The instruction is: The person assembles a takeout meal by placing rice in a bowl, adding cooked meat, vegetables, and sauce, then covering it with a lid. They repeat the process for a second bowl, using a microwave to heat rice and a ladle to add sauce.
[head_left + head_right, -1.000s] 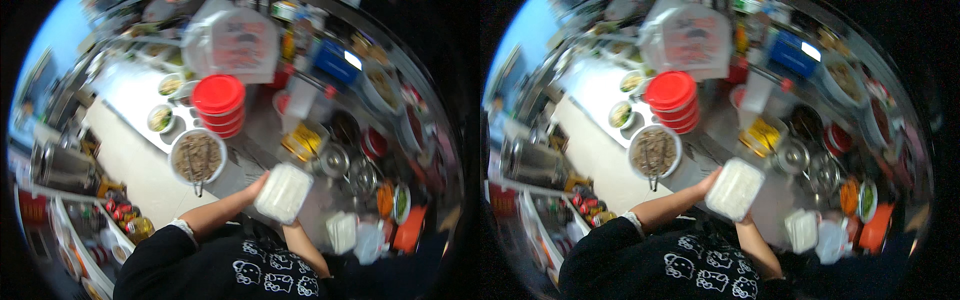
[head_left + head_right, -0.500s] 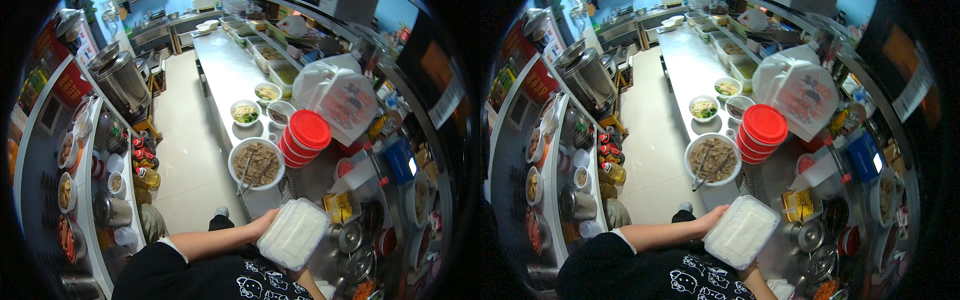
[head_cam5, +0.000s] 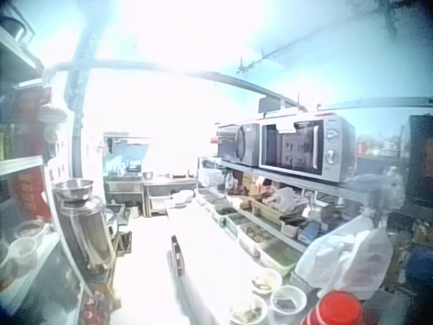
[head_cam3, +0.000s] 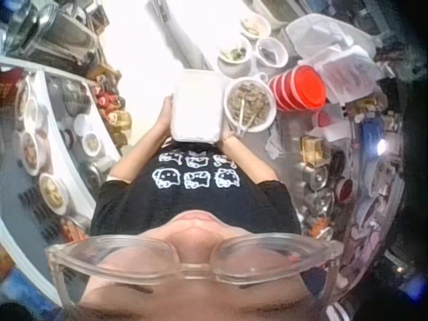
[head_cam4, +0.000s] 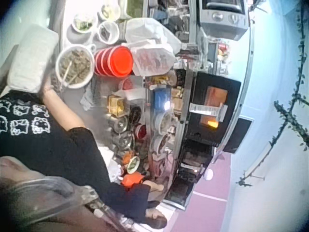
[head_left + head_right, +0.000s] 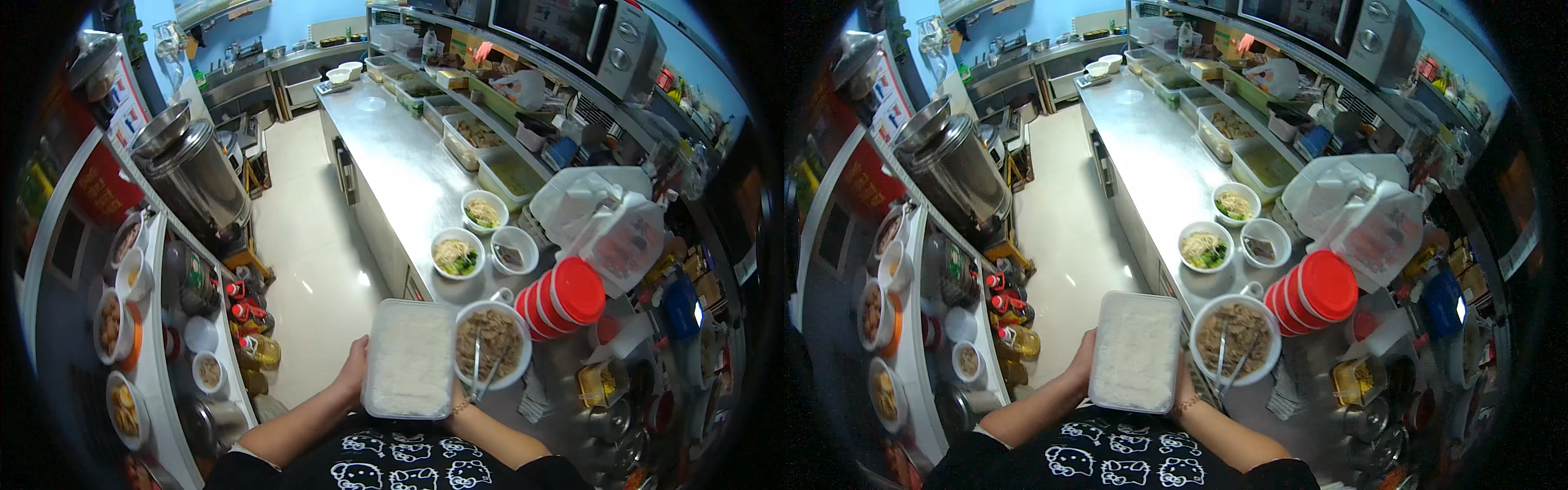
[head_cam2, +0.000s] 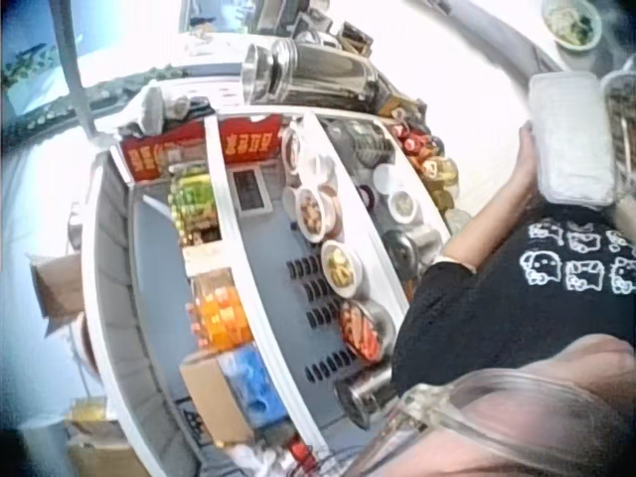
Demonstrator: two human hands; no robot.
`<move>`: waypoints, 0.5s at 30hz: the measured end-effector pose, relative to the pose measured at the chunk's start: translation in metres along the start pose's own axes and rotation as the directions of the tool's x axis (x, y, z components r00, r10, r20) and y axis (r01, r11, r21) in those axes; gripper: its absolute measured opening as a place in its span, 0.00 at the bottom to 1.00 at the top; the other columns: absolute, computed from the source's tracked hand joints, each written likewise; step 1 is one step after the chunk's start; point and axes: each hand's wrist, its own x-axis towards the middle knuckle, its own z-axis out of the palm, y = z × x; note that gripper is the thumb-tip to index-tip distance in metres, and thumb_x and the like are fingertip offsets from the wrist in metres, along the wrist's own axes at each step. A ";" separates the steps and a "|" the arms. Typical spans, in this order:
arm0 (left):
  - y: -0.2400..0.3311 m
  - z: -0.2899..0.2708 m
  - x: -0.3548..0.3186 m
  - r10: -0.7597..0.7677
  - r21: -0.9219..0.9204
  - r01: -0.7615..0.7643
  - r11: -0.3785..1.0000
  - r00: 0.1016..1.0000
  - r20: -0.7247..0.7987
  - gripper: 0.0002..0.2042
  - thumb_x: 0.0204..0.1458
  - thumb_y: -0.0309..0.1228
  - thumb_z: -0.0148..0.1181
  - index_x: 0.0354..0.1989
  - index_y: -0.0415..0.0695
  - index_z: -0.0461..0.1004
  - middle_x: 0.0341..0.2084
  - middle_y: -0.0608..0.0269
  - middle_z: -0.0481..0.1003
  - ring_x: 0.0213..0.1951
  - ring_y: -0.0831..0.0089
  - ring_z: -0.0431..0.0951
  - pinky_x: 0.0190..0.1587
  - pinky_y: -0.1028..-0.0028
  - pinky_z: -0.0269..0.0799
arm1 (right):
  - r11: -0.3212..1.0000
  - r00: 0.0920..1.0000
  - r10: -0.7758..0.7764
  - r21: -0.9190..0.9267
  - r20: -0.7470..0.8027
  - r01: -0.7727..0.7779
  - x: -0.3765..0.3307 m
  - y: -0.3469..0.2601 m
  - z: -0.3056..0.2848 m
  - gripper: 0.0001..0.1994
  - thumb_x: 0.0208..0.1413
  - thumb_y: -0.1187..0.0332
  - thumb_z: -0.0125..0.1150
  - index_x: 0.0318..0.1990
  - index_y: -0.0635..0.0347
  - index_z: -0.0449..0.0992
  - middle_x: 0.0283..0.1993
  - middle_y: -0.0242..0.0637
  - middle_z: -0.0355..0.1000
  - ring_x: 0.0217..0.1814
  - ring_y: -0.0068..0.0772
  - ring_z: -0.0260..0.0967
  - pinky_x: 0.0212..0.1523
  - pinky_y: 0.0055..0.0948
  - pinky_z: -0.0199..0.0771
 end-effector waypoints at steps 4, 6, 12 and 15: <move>0.067 -0.073 0.046 -0.017 -0.041 0.015 0.999 0.998 -0.056 0.17 0.63 0.38 0.38 0.50 0.38 0.67 0.39 0.57 0.73 0.43 0.70 0.74 0.44 0.68 0.75 | 0.996 0.997 -0.073 -0.057 0.009 0.073 0.089 0.006 0.076 0.18 0.65 0.57 0.39 0.46 0.60 0.72 0.40 0.39 0.72 0.39 0.31 0.74 0.37 0.31 0.78; 0.094 -0.098 0.074 0.056 -0.020 -0.055 0.998 0.998 0.042 0.15 0.62 0.34 0.40 0.51 0.37 0.66 0.39 0.57 0.72 0.42 0.71 0.75 0.41 0.69 0.76 | 0.994 0.987 -0.106 0.001 0.117 0.106 0.132 -0.001 0.096 0.18 0.65 0.58 0.39 0.45 0.61 0.72 0.39 0.39 0.73 0.38 0.30 0.74 0.36 0.31 0.78; 0.164 -0.125 0.207 0.035 -0.058 -0.027 0.998 0.991 0.133 0.15 0.63 0.33 0.39 0.48 0.35 0.67 0.38 0.58 0.73 0.38 0.71 0.77 0.38 0.70 0.78 | 0.981 0.983 -0.171 0.102 0.064 0.164 0.258 -0.054 0.118 0.18 0.65 0.60 0.39 0.47 0.63 0.72 0.40 0.39 0.73 0.38 0.32 0.75 0.36 0.29 0.78; 0.204 -0.125 0.285 0.001 -0.069 0.014 0.997 0.977 0.215 0.16 0.63 0.34 0.38 0.46 0.34 0.69 0.37 0.57 0.74 0.38 0.70 0.78 0.40 0.69 0.78 | 0.982 0.982 -0.188 -0.004 0.010 0.188 0.323 -0.100 0.126 0.21 0.64 0.54 0.43 0.57 0.58 0.68 0.52 0.41 0.73 0.51 0.39 0.74 0.48 0.43 0.78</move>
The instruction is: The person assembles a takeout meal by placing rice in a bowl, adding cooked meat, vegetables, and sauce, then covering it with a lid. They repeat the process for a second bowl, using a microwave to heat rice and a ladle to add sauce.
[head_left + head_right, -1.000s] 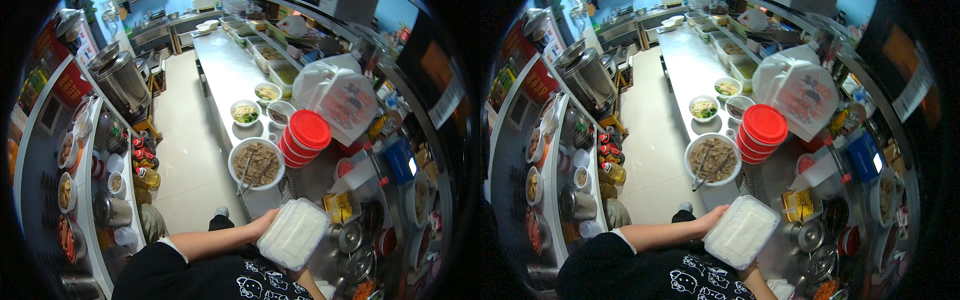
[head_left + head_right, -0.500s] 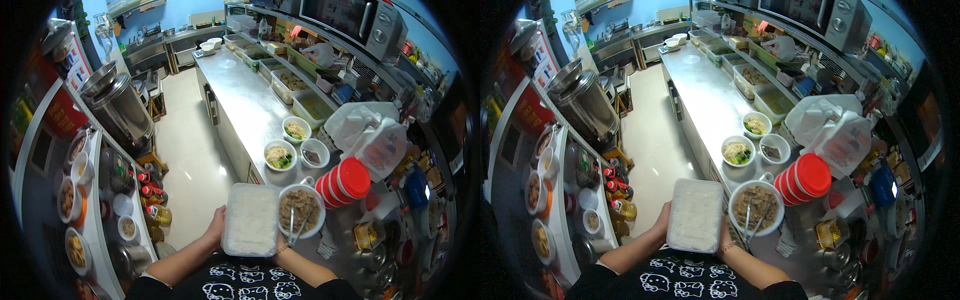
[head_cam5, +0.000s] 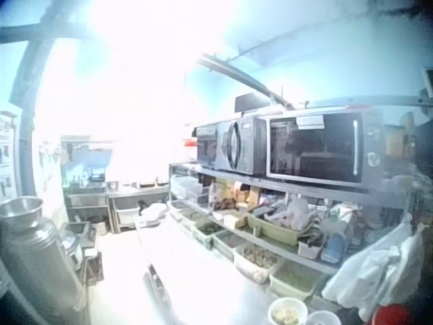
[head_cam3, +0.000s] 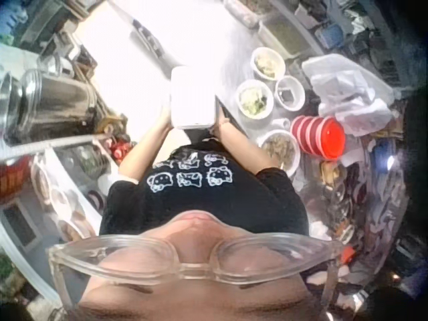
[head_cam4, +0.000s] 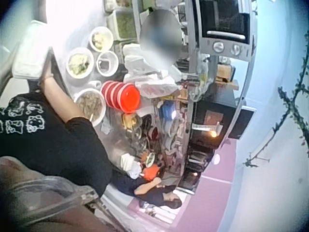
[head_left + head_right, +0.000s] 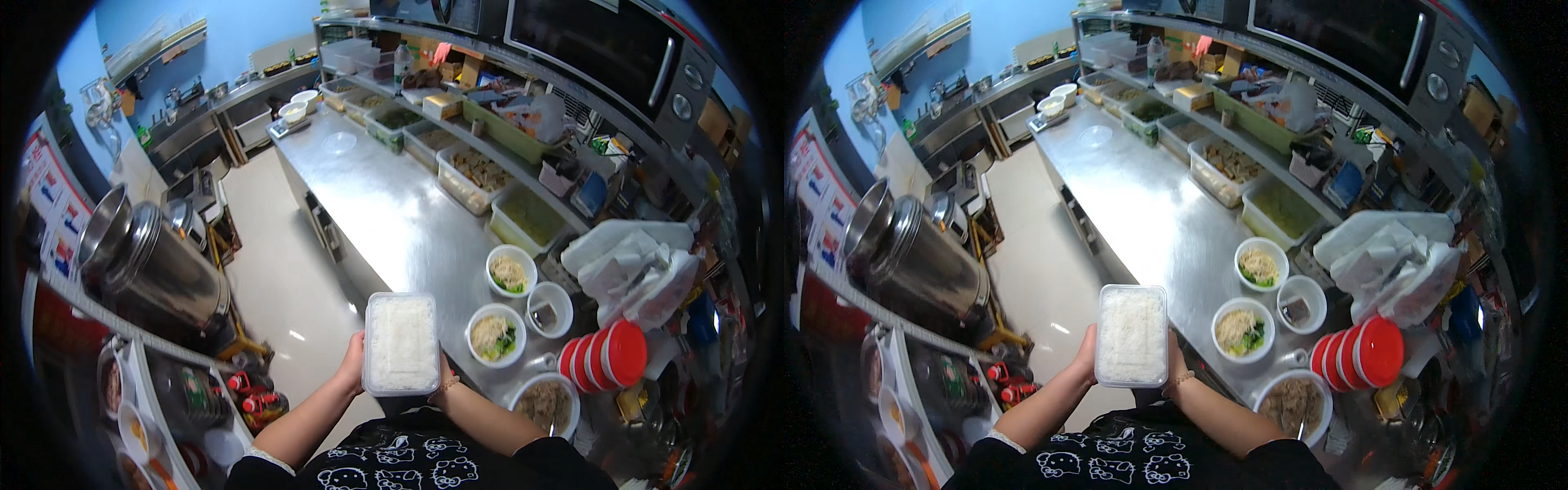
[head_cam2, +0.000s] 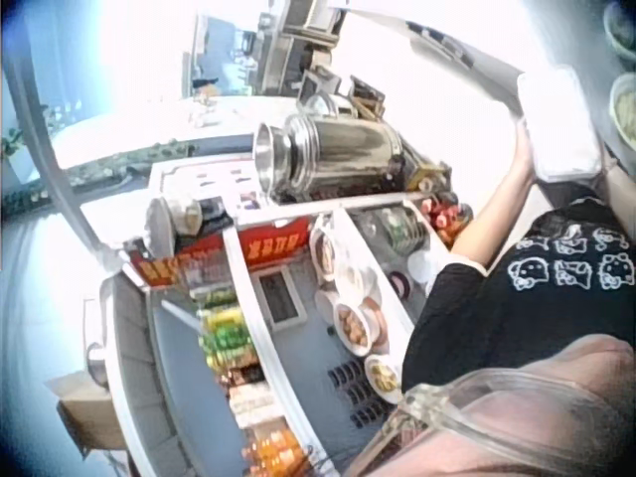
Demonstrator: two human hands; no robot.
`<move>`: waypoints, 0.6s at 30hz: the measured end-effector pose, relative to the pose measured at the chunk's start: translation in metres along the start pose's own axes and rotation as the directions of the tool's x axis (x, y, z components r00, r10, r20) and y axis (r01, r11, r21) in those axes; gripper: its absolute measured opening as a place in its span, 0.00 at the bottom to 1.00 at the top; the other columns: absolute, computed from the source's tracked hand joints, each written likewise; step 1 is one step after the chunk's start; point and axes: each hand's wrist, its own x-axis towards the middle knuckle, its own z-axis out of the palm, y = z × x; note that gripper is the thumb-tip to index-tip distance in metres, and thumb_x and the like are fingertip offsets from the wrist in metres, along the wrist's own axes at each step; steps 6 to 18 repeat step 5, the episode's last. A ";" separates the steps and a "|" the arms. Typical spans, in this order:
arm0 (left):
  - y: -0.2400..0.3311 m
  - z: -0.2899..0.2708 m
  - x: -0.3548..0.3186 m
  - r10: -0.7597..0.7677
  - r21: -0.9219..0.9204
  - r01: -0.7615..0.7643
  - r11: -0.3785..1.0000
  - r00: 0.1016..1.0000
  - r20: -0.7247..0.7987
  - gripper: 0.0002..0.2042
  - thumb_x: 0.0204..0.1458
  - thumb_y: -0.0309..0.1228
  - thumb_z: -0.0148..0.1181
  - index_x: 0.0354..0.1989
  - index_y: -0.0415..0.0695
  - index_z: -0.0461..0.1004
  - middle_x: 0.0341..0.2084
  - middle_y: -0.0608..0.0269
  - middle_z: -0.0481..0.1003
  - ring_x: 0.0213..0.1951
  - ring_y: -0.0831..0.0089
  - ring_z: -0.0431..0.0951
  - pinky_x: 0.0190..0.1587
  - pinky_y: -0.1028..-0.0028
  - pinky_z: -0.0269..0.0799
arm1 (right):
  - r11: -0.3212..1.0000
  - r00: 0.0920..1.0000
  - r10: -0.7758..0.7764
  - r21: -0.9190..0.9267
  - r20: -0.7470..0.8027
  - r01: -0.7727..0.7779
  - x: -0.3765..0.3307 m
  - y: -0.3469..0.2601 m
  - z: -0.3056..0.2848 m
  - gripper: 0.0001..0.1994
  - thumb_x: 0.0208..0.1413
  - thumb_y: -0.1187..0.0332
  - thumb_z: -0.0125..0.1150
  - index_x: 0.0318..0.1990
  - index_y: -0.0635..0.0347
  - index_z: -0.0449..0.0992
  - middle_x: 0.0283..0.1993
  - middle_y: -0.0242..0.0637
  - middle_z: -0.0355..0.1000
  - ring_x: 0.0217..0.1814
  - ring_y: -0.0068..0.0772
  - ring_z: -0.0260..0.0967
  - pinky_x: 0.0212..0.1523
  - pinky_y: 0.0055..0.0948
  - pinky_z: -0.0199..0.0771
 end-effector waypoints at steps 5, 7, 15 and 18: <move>0.078 -0.008 0.126 0.007 0.081 -0.007 0.997 1.000 0.009 0.22 0.62 0.39 0.33 0.49 0.35 0.70 0.40 0.54 0.76 0.40 0.67 0.78 0.43 0.67 0.77 | 0.995 0.971 -0.091 0.067 0.220 0.078 0.113 -0.062 0.027 0.20 0.66 0.55 0.40 0.57 0.55 0.67 0.54 0.36 0.72 0.53 0.37 0.73 0.52 0.40 0.76; 0.078 -0.008 0.126 0.007 0.081 -0.007 0.997 1.000 0.009 0.22 0.62 0.39 0.33 0.49 0.35 0.70 0.40 0.54 0.76 0.40 0.67 0.78 0.43 0.67 0.77 | 0.995 0.971 -0.091 0.067 0.220 0.078 0.113 -0.062 0.027 0.20 0.66 0.55 0.40 0.57 0.55 0.67 0.54 0.36 0.72 0.53 0.37 0.73 0.52 0.40 0.76; 0.078 -0.008 0.126 0.007 0.081 -0.007 0.997 1.000 0.009 0.22 0.62 0.39 0.33 0.49 0.35 0.70 0.40 0.54 0.76 0.40 0.67 0.78 0.43 0.67 0.77 | 0.995 0.971 -0.091 0.067 0.220 0.078 0.113 -0.062 0.027 0.20 0.66 0.55 0.40 0.57 0.55 0.67 0.54 0.36 0.72 0.53 0.37 0.73 0.52 0.40 0.76; 0.078 -0.008 0.126 0.007 0.081 -0.007 0.997 1.000 0.009 0.22 0.62 0.39 0.33 0.49 0.35 0.70 0.40 0.54 0.76 0.40 0.67 0.78 0.43 0.67 0.77 | 0.995 0.971 -0.091 0.067 0.220 0.078 0.113 -0.062 0.027 0.20 0.66 0.55 0.40 0.57 0.55 0.67 0.54 0.36 0.72 0.53 0.37 0.73 0.52 0.40 0.76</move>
